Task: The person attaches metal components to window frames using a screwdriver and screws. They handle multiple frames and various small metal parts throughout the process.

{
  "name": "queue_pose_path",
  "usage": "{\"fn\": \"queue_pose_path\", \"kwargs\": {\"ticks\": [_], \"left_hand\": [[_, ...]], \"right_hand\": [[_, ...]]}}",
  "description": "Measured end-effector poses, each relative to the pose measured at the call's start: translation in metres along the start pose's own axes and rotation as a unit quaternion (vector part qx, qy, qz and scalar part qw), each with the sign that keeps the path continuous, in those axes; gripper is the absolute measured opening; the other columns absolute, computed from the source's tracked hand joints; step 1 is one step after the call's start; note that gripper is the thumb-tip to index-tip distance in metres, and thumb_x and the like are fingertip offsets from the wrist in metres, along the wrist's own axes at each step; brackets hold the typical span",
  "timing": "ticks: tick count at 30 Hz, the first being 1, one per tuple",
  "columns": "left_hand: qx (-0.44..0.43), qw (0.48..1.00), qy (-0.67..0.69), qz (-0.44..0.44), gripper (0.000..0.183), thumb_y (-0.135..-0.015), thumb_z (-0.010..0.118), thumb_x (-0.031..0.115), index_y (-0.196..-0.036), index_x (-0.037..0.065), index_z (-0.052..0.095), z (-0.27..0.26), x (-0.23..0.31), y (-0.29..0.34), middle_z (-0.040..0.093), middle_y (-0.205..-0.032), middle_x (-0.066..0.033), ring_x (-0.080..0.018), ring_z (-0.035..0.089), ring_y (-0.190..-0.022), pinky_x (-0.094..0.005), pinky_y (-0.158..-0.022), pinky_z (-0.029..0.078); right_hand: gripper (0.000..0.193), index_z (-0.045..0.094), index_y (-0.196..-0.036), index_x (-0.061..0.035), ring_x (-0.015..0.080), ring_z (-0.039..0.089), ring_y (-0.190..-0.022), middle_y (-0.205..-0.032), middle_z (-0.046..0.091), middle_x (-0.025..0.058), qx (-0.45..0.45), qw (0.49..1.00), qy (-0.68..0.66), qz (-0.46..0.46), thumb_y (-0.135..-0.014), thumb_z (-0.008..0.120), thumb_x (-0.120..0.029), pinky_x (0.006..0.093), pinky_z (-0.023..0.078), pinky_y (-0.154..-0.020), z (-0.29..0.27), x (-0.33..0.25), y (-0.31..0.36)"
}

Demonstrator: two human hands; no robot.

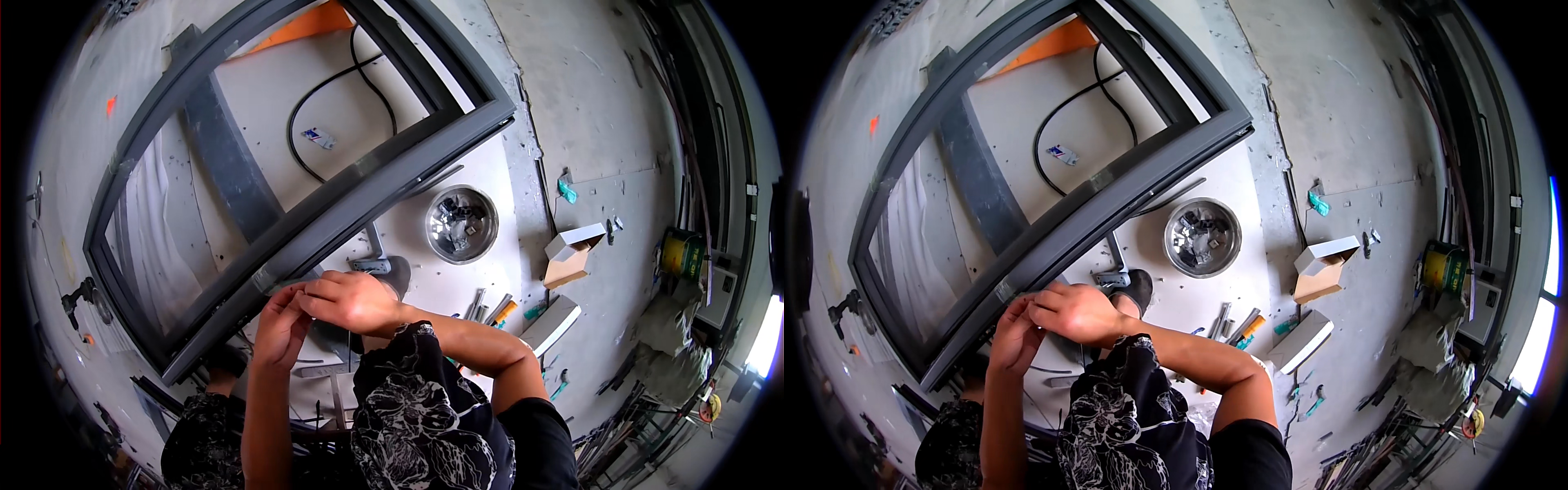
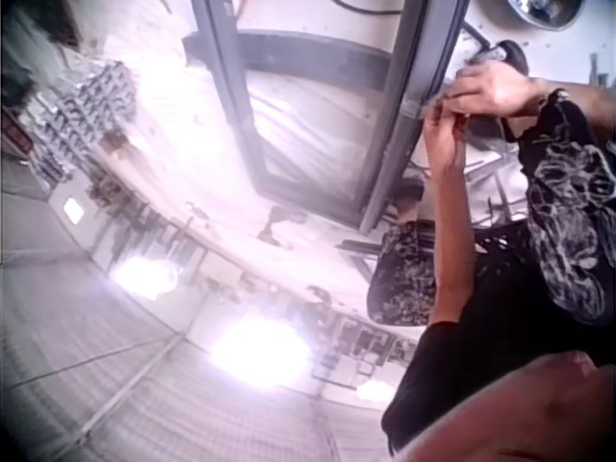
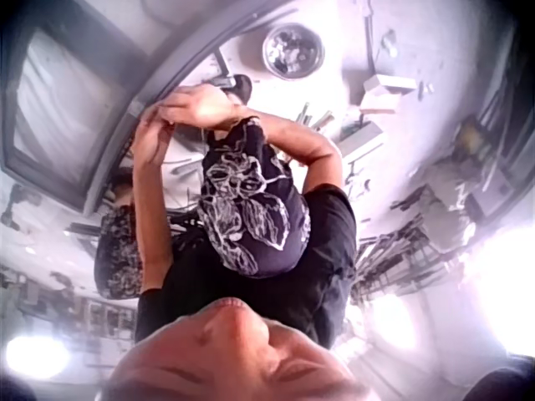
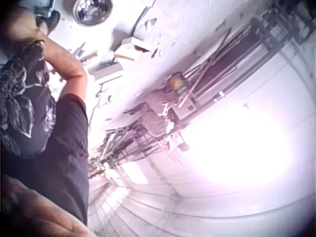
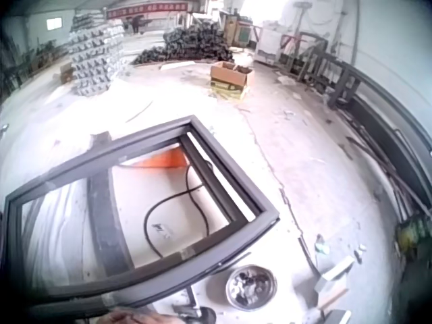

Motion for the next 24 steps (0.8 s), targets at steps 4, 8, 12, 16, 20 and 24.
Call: {"fn": "queue_pose_path", "kwargs": {"ticks": [4,8,12,16,20,24], "left_hand": [[0.031,0.998,0.047,0.020,0.018,-0.094,0.056,0.009,-0.110,0.001,0.057,-0.009,-0.006,-0.007,0.061,-0.104,-0.0065,-0.0159,0.059,-0.096,-0.0297,-0.088,0.048],[-0.007,0.992,0.116,0.057,0.011,-0.095,0.054,0.008,-0.106,0.005,0.056,-0.013,0.013,-0.011,0.057,-0.091,-0.0040,-0.0136,0.053,-0.085,-0.0274,-0.078,0.045],[-0.065,0.978,0.194,0.030,0.007,-0.095,0.056,0.011,-0.102,0.008,0.056,-0.013,0.036,-0.003,0.054,-0.090,-0.0010,-0.0122,0.050,-0.082,-0.0258,-0.077,0.043],[-0.050,0.978,0.201,0.032,0.007,-0.095,0.056,0.011,-0.101,0.009,0.056,-0.018,0.042,0.003,0.054,-0.089,-0.0003,-0.0117,0.051,-0.082,-0.0253,-0.076,0.043],[0.005,0.991,0.128,0.042,0.006,-0.095,0.056,0.012,-0.101,0.010,0.057,-0.014,0.042,0.010,0.056,-0.092,0.0001,-0.0117,0.054,-0.085,-0.0260,-0.076,0.046],[0.057,0.994,0.093,0.030,0.007,-0.095,0.055,0.012,-0.102,0.009,0.057,-0.006,0.045,0.017,0.057,-0.095,-0.0004,-0.0125,0.057,-0.089,-0.0270,-0.078,0.049]], "right_hand": [[0.032,0.060,-0.104,-0.0053,0.0250,0.061,-0.087,-0.102,0.060,0.0070,-0.022,0.999,0.006,0.029,-0.072,0.059,-0.012,0.0345,0.054,-0.068,0.003,0.003,-0.002],[0.024,0.064,-0.102,-0.0054,0.0244,0.064,-0.082,-0.100,0.063,0.0117,0.102,0.980,-0.008,0.169,-0.078,0.061,-0.008,0.0342,0.054,-0.066,-0.016,0.031,0.014],[0.019,0.052,-0.106,-0.0021,0.0195,0.064,-0.078,-0.092,0.061,0.0110,0.289,0.660,-0.433,0.542,-0.095,0.055,-0.017,0.0312,0.057,-0.062,-0.050,0.049,0.041],[0.022,0.047,-0.097,-0.0031,0.0199,0.065,-0.061,-0.083,0.061,0.0134,0.242,0.634,-0.483,0.553,-0.095,0.058,-0.022,0.0293,0.055,-0.053,-0.056,0.031,0.057],[0.016,0.047,-0.098,0.0007,0.0168,0.065,-0.059,-0.075,0.062,0.0110,0.279,0.767,-0.290,0.500,-0.095,0.056,-0.013,0.0265,0.054,-0.056,-0.060,0.013,0.038],[0.012,0.050,-0.096,0.0019,0.0147,0.065,-0.061,-0.074,0.062,0.0089,0.276,0.850,-0.150,0.422,-0.092,0.059,-0.005,0.0244,0.053,-0.055,-0.059,0.010,0.029]]}}
Point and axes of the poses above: each hand's wrist, its own y-axis away from the middle knuckle, its own z-axis out of the palm, x = y × z, the point moved 3 cm from there along -y, towards the middle knuckle
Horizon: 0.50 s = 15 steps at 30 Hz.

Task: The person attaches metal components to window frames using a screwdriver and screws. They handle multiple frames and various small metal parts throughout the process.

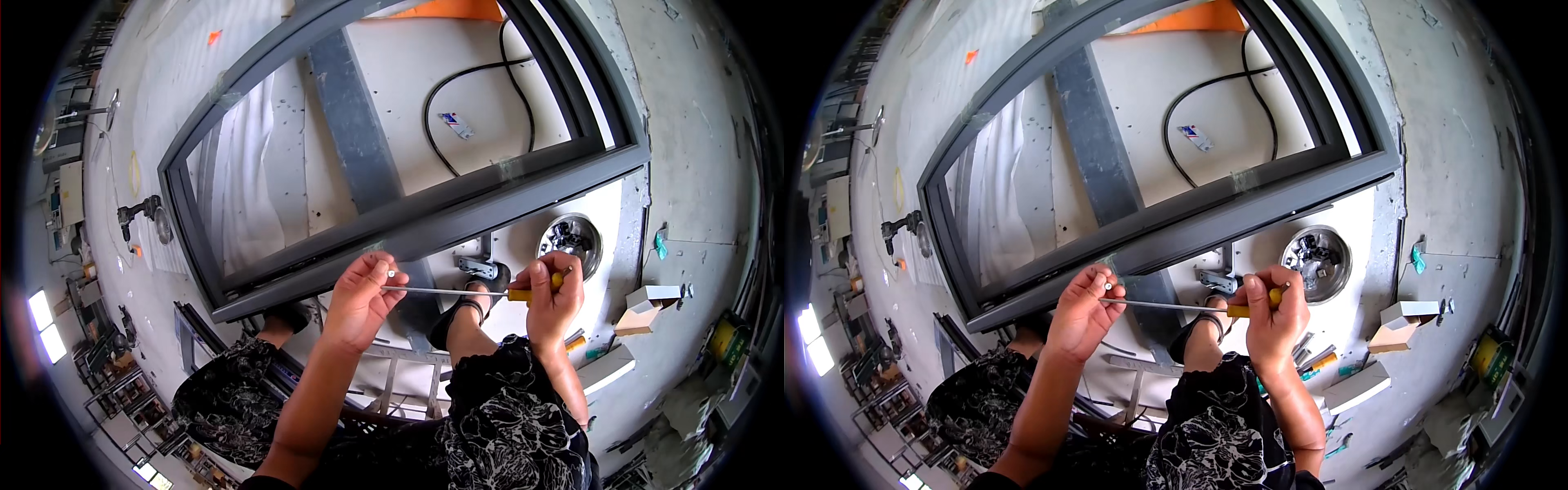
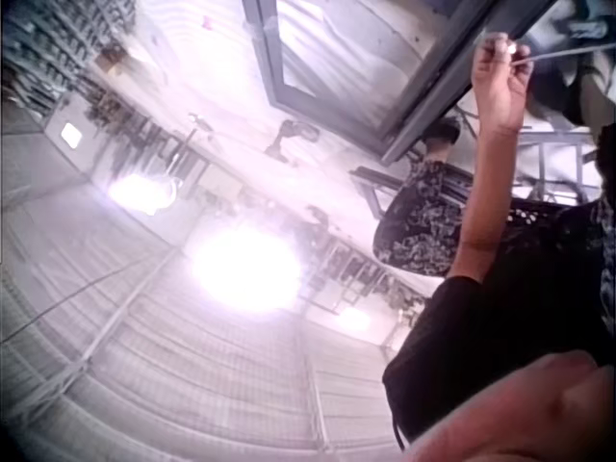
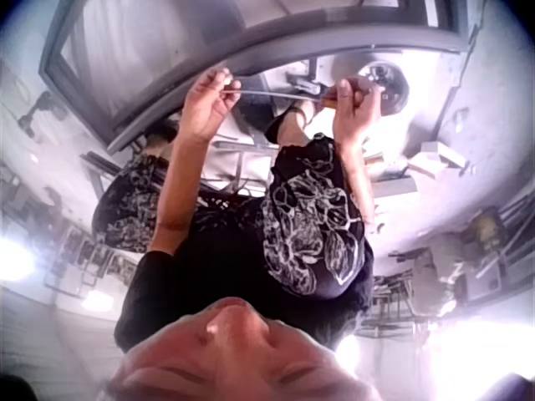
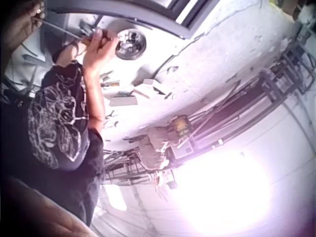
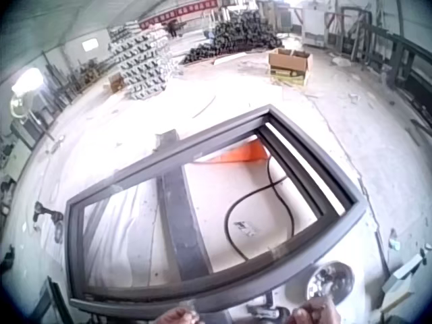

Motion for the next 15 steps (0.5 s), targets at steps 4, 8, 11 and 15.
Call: {"fn": "queue_pose_path", "kwargs": {"ticks": [4,8,11,15], "left_hand": [[0.018,0.999,-0.002,0.041,0.008,-0.095,0.055,0.011,-0.103,0.008,0.057,-0.0044,0.0025,0.0008,0.058,-0.097,-0.0010,-0.0137,0.059,-0.092,-0.0285,-0.081,0.051],[0.031,0.998,-0.008,0.054,0.008,-0.095,0.055,0.009,-0.103,0.007,0.056,-0.0050,0.0017,0.0026,0.057,-0.097,-0.0016,-0.0147,0.059,-0.093,-0.0291,-0.082,0.052],[0.040,0.997,-0.012,0.059,0.008,-0.095,0.055,0.009,-0.103,0.006,0.056,-0.0051,0.0001,0.0030,0.057,-0.097,-0.0019,-0.0152,0.059,-0.094,-0.0276,-0.082,0.052],[0.048,0.997,-0.018,0.065,0.008,-0.095,0.054,0.008,-0.102,0.004,0.056,-0.0032,-0.0002,0.0034,0.057,-0.097,-0.0027,-0.0159,0.061,-0.094,-0.0265,-0.081,0.053]], "right_hand": [[0.012,0.050,-0.094,0.0009,0.0133,0.064,-0.058,-0.068,0.062,0.0075,0.015,0.993,0.069,-0.099,-0.091,0.060,-0.004,0.0234,0.051,-0.054,-0.0005,-0.0103,-0.0035],[0.012,0.050,-0.093,0.0004,0.0136,0.064,-0.056,-0.064,0.062,0.0069,0.026,0.988,0.086,-0.126,-0.091,0.060,-0.004,0.0230,0.051,-0.053,0.0005,-0.0117,-0.0021],[0.012,0.050,-0.094,0.0003,0.0138,0.064,-0.057,-0.065,0.062,0.0070,0.038,0.989,0.072,-0.125,-0.091,0.060,-0.004,0.0231,0.050,-0.053,0.0012,-0.0100,-0.0016],[0.012,0.050,-0.094,-0.0003,0.0138,0.065,-0.058,-0.065,0.062,0.0077,0.039,0.987,0.087,-0.130,-0.091,0.061,-0.004,0.0234,0.051,-0.054,0.0007,-0.0094,-0.0018]]}}
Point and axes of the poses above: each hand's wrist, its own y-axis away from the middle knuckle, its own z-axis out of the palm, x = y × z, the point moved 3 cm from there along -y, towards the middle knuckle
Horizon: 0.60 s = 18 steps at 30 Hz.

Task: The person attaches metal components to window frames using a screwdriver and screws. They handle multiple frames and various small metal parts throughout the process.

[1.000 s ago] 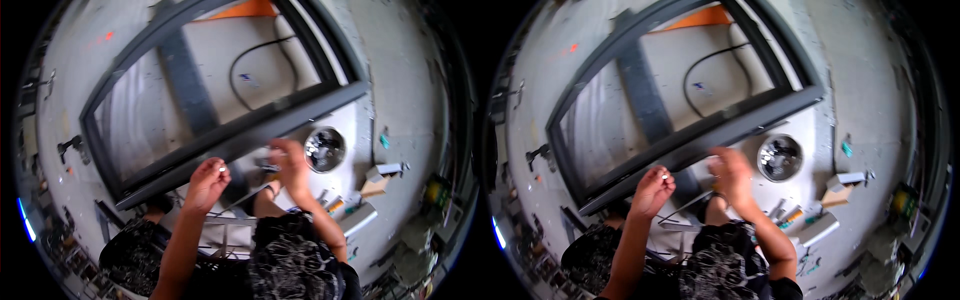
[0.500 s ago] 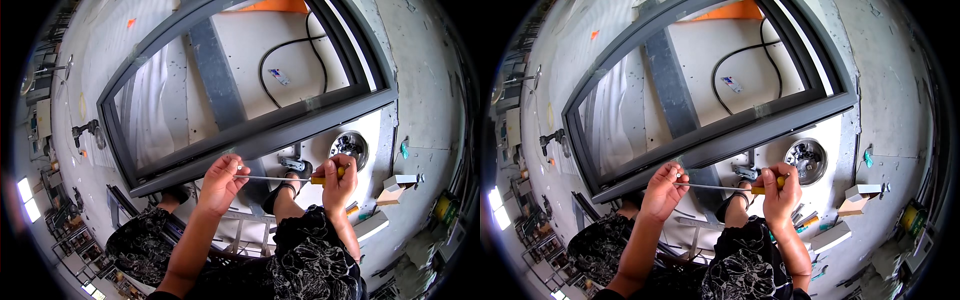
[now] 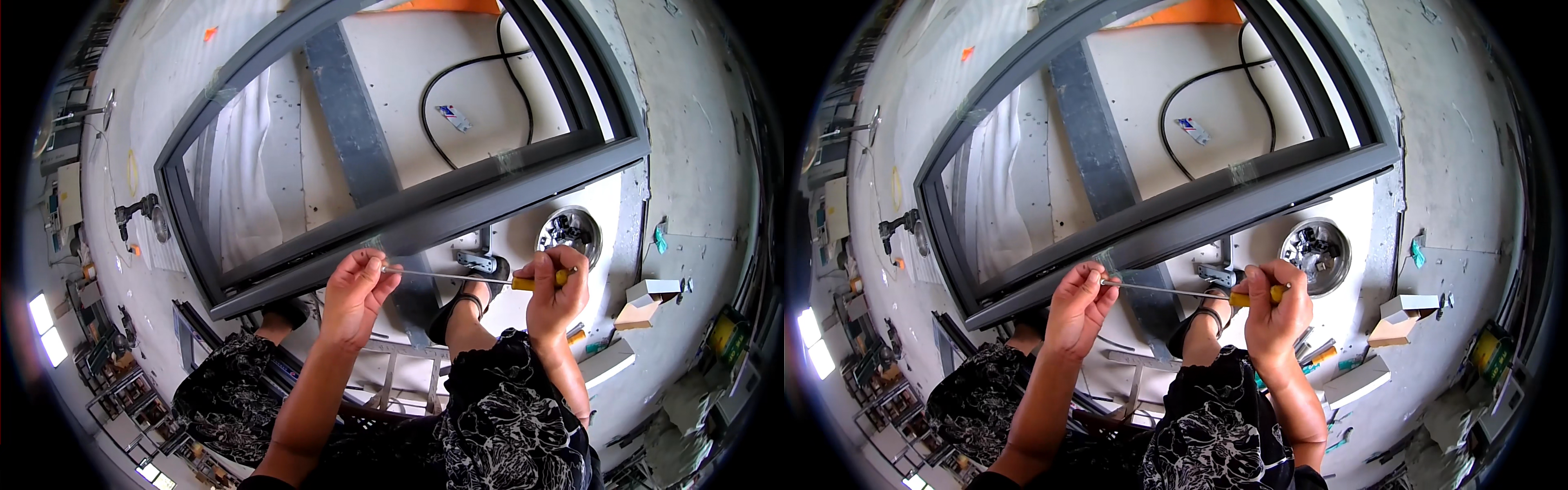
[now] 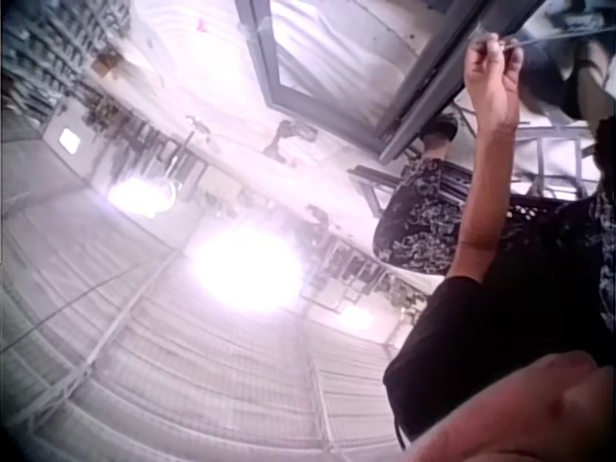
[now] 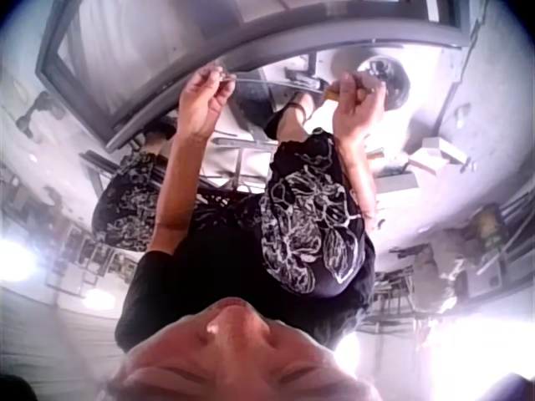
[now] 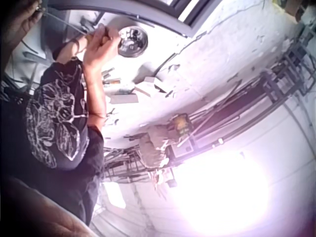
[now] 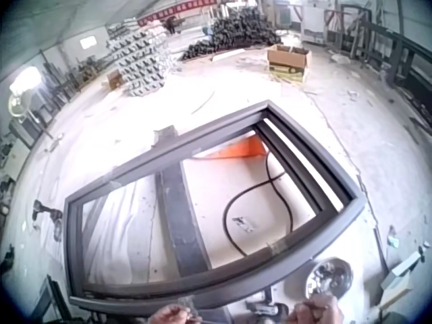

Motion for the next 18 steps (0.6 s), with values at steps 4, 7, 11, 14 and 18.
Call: {"fn": "queue_pose_path", "kwargs": {"ticks": [4,7,11,14,18], "left_hand": [[0.040,0.997,-0.057,0.035,0.009,-0.095,0.055,0.008,-0.102,0.002,0.058,0.002,-0.003,-0.001,0.058,-0.096,-0.0037,-0.0153,0.062,-0.090,-0.0260,-0.081,0.054],[0.077,0.992,-0.075,0.061,0.011,-0.095,0.055,0.009,-0.102,0.001,0.058,-0.001,-0.005,-0.004,0.059,-0.095,-0.0042,-0.0147,0.063,-0.087,-0.0256,-0.081,0.054],[0.087,0.985,-0.098,0.109,0.012,-0.095,0.056,0.010,-0.102,0.001,0.059,0.000,-0.004,-0.007,0.060,-0.093,-0.0046,-0.0155,0.063,-0.086,-0.0258,-0.080,0.054],[0.067,0.977,-0.148,0.137,0.013,-0.095,0.056,0.010,-0.103,0.000,0.059,0.013,-0.001,-0.007,0.060,-0.093,-0.0056,-0.0171,0.064,-0.087,-0.0287,-0.080,0.054],[-0.058,0.975,-0.165,0.135,0.015,-0.095,0.055,0.010,-0.104,-0.002,0.058,0.047,0.000,0.005,0.061,-0.097,-0.0092,-0.0210,0.064,-0.091,-0.0351,-0.082,0.055]], "right_hand": [[0.016,0.052,-0.093,-0.0015,0.0179,0.062,-0.053,-0.064,0.061,0.0086,0.011,0.997,0.036,-0.071,-0.085,0.066,-0.002,0.0261,0.048,-0.051,0.000,-0.002,0.002],[0.021,0.053,-0.091,-0.0024,0.0220,0.057,-0.050,-0.065,0.059,0.0093,0.014,0.991,0.060,-0.121,-0.080,0.071,0.001,0.0293,0.045,-0.048,0.005,0.000,0.008],[0.014,0.051,-0.090,-0.0010,0.0176,0.063,-0.054,-0.068,0.060,0.0082,0.018,0.999,0.002,-0.049,-0.087,0.065,-0.002,0.0257,0.048,-0.051,0.012,0.008,0.015],[0.013,0.047,-0.094,0.0008,0.0147,0.064,-0.059,-0.070,0.056,0.0071,0.021,0.979,-0.115,0.165,-0.095,0.056,-0.008,0.0256,0.053,-0.052,0.015,0.028,0.020],[0.018,0.048,-0.097,-0.0053,0.0139,0.057,-0.055,-0.068,0.052,0.0050,0.002,0.884,-0.307,0.352,-0.098,0.054,-0.022,0.0250,0.048,-0.047,0.019,0.082,0.031]]}}
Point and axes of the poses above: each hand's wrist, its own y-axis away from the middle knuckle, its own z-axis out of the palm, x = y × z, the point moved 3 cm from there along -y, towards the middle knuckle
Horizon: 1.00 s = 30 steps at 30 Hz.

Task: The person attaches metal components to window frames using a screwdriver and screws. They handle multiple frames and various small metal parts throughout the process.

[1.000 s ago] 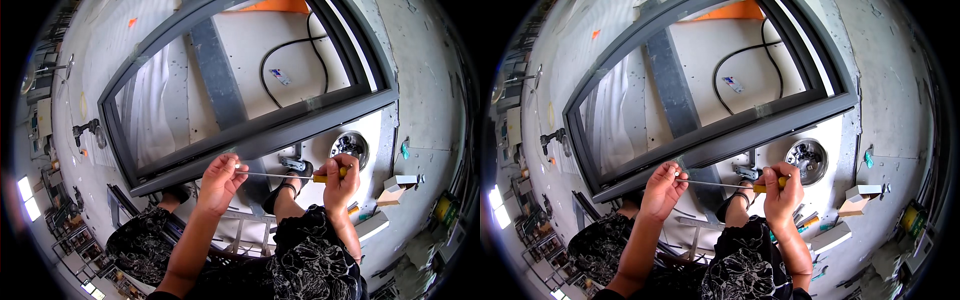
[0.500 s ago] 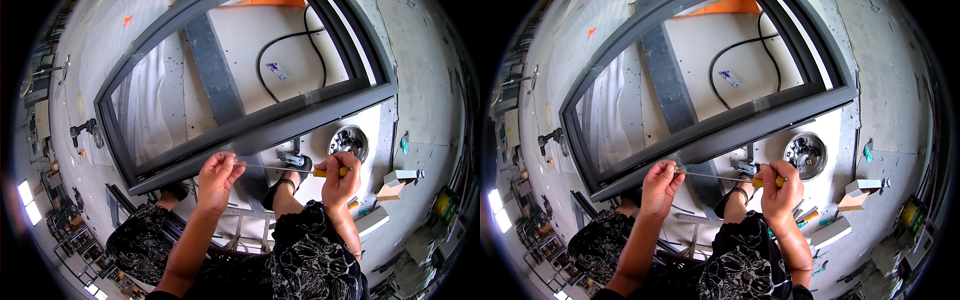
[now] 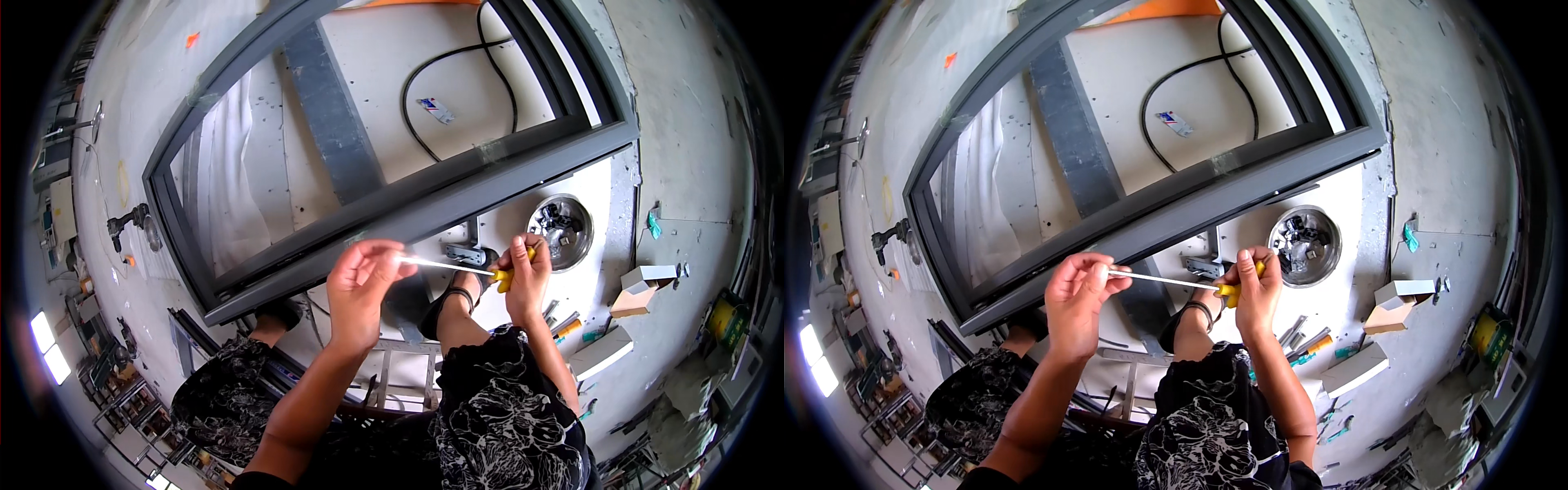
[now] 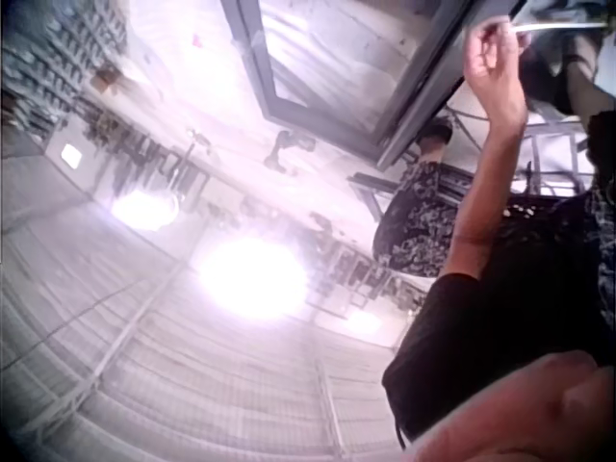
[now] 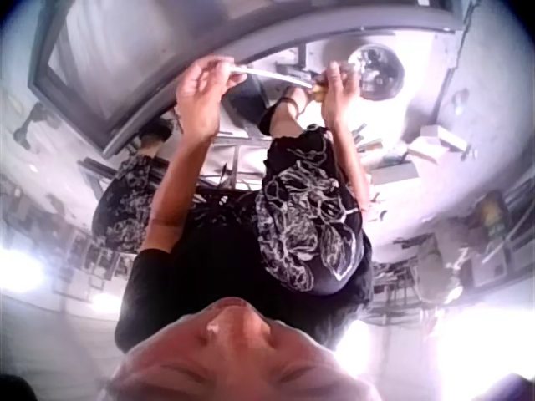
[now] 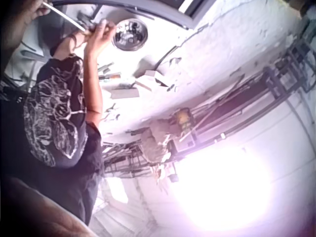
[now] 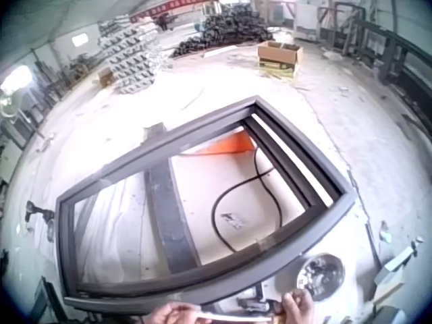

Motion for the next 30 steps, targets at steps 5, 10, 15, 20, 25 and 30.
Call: {"fn": "queue_pose_path", "kwargs": {"ticks": [5,10,15,20,25,30], "left_hand": [[-0.108,0.992,0.057,0.035,0.036,-0.097,0.053,0.025,-0.122,0.000,0.047,0.034,0.005,0.001,0.059,-0.111,-0.0147,-0.0277,0.060,-0.106,-0.0414,-0.087,0.053],[-0.043,0.968,0.069,-0.237,0.026,-0.096,0.055,0.024,-0.108,0.001,0.052,0.018,-0.094,-0.022,0.059,-0.105,-0.0139,-0.0273,0.062,-0.099,-0.0392,-0.088,0.053],[0.098,0.869,0.097,-0.476,0.037,-0.087,0.069,0.033,-0.102,0.002,0.055,0.008,-0.248,-0.043,0.060,-0.097,-0.0163,-0.0268,0.060,-0.087,-0.0382,-0.082,0.054],[0.117,0.855,0.005,-0.505,0.041,-0.074,0.079,0.042,-0.092,0.010,0.062,0.045,-0.261,-0.067,0.061,-0.089,-0.0076,-0.0191,0.059,-0.081,-0.0313,-0.070,0.053],[0.199,0.817,0.002,-0.541,0.020,-0.082,0.073,0.022,-0.079,0.006,0.061,0.051,-0.282,-0.079,0.059,-0.069,-0.0057,-0.0176,0.061,-0.068,-0.0375,-0.066,0.057],[0.120,0.799,0.179,-0.561,0.013,-0.079,0.066,0.001,-0.084,0.003,0.054,0.035,-0.233,-0.054,0.054,-0.085,-0.0092,-0.0211,0.058,-0.075,-0.0414,-0.069,0.059]], "right_hand": [[0.016,0.049,-0.097,-0.0086,0.0135,0.052,-0.052,-0.065,0.048,0.0031,-0.014,0.994,-0.103,-0.016,-0.098,0.053,-0.024,0.0247,0.045,-0.044,-0.015,-0.003,0.001],[0.013,0.048,-0.096,-0.0085,0.0158,0.055,-0.051,-0.063,0.049,0.0042,0.000,0.988,-0.149,-0.036,-0.098,0.053,-0.021,0.0253,0.045,-0.041,-0.036,-0.025,-0.004],[0.014,0.048,-0.097,-0.0076,0.0166,0.056,-0.052,-0.064,0.051,0.0048,-0.005,0.990,-0.141,-0.031,-0.098,0.051,-0.022,0.0256,0.046,-0.043,-0.041,-0.022,-0.005],[0.015,0.048,-0.098,-0.0071,0.0165,0.055,-0.052,-0.064,0.050,0.0054,0.033,0.991,-0.132,-0.001,-0.098,0.052,-0.022,0.0267,0.047,-0.043,-0.057,-0.010,0.002],[0.013,0.048,-0.096,-0.0086,0.0142,0.053,-0.052,-0.065,0.048,0.0034,0.060,0.992,-0.109,0.002,-0.098,0.051,-0.021,0.0262,0.046,-0.043,-0.065,0.001,0.005],[0.014,0.049,-0.093,-0.0094,0.0113,0.050,-0.053,-0.064,0.047,0.0011,0.019,0.997,-0.075,-0.025,-0.099,0.051,-0.022,0.0245,0.044,-0.043,-0.055,-0.015,0.006]]}}
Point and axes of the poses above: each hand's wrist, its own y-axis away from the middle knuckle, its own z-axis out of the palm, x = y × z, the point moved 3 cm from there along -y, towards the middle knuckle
